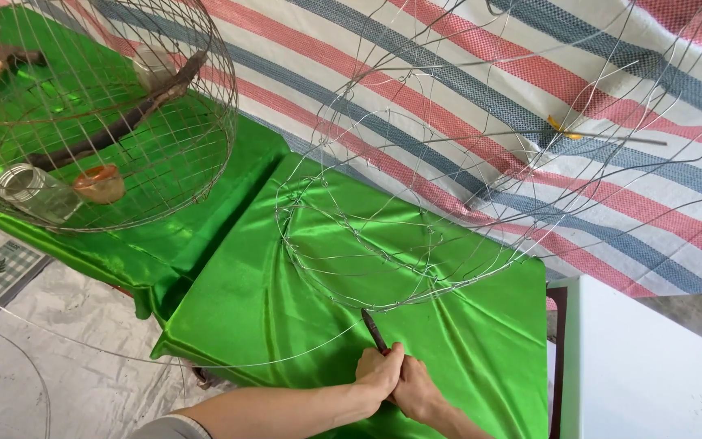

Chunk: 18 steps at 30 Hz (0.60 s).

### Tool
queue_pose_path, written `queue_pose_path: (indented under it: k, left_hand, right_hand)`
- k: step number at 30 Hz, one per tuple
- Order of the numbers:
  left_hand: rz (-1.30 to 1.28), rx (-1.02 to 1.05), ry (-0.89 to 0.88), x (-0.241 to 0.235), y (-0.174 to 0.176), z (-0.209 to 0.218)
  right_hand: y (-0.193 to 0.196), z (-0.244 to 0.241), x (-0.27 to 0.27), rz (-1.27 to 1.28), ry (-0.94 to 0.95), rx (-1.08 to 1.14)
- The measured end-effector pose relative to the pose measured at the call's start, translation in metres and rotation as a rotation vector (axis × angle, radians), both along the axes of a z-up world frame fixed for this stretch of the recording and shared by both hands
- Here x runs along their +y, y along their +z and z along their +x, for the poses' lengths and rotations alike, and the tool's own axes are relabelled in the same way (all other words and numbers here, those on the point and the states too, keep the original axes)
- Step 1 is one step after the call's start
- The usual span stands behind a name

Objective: Adjusting and aligning metal wires using pliers to construct a mesh structure.

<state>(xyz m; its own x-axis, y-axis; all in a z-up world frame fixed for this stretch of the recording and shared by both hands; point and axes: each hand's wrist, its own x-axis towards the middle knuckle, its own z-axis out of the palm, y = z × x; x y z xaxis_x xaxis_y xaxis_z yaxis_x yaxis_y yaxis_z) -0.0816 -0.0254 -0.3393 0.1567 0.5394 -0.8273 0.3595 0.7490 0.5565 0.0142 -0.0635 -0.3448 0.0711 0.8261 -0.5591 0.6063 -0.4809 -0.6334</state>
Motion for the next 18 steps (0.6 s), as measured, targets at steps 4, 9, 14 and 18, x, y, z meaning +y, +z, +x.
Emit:
queue_pose_path:
  k: [4, 9, 14, 18]
  left_hand:
    - [-0.004, 0.003, 0.013, 0.002, -0.005, 0.003]
    - [-0.016, 0.010, 0.003, 0.005, -0.007, 0.005]
    - [-0.006, 0.016, 0.009, 0.006, -0.013, 0.006]
    - [0.017, 0.013, 0.011, 0.005, -0.019, 0.006]
  right_hand:
    - [-0.008, 0.003, 0.001, 0.008, 0.035, 0.008]
    - [-0.006, 0.003, 0.003, -0.006, 0.011, 0.042]
    - [-0.007, 0.003, 0.006, -0.013, 0.003, 0.018]
    - [-0.011, 0.002, 0.003, -0.007, 0.002, 0.024]
